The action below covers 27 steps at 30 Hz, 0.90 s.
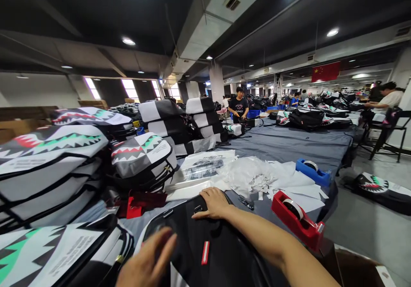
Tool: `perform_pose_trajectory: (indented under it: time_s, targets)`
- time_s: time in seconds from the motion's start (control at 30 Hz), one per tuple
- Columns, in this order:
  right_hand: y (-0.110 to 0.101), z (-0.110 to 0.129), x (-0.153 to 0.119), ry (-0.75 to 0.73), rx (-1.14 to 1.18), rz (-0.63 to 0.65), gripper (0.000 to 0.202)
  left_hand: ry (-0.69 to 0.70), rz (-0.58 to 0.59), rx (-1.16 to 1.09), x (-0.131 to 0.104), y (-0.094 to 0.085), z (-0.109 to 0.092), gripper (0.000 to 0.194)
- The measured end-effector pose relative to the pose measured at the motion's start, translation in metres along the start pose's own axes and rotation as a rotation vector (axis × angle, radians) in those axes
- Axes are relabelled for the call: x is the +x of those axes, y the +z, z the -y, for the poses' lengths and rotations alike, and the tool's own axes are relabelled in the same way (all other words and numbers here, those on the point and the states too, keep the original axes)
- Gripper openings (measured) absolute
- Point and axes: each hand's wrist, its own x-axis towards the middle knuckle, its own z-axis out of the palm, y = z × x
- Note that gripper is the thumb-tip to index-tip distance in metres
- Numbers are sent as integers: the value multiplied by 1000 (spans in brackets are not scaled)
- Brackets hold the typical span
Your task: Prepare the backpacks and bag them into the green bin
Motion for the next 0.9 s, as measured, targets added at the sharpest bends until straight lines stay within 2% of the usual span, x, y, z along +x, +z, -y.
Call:
perform_pose_trajectory:
  time_s: [0.07,0.13,0.23,0.3,0.43,0.5,0.57,0.63,0.7,0.77,0.83,0.9]
  targets:
    - [7,-5,-1,1,20,-69,82,9,-64,91,37,-4,33,43]
    - [13,-10,-4,-37,68,-164,79,38,-44,206,67,10,55,44]
    - [18,-17,-15,-122,155,-248,68,31,-53,209,82,41,59,46]
    - [19,-18,-26,-164,195,-274,60,49,-145,152,73,54,48,48]
    - [17,-16,-52,-249,190,-348,52,115,-346,109,31,65,20,38]
    - [15,-12,-69,-264,129,-339,54,118,-394,154,8,69,11,34]
    - [13,-6,-87,-255,52,-297,55,105,-396,218,-13,72,8,31]
    - [13,-2,-102,-236,-7,-224,51,99,-332,265,-26,72,7,29]
    - [13,-2,-106,-210,-35,-118,45,88,-200,287,-24,70,9,29]
    - [16,-7,-94,-168,-32,37,41,46,-6,305,-8,69,11,26]
    - [21,-17,-68,-92,-24,215,42,-25,172,327,17,74,14,26]
    - [26,-26,-40,-21,-31,335,44,-77,234,334,42,80,17,30]
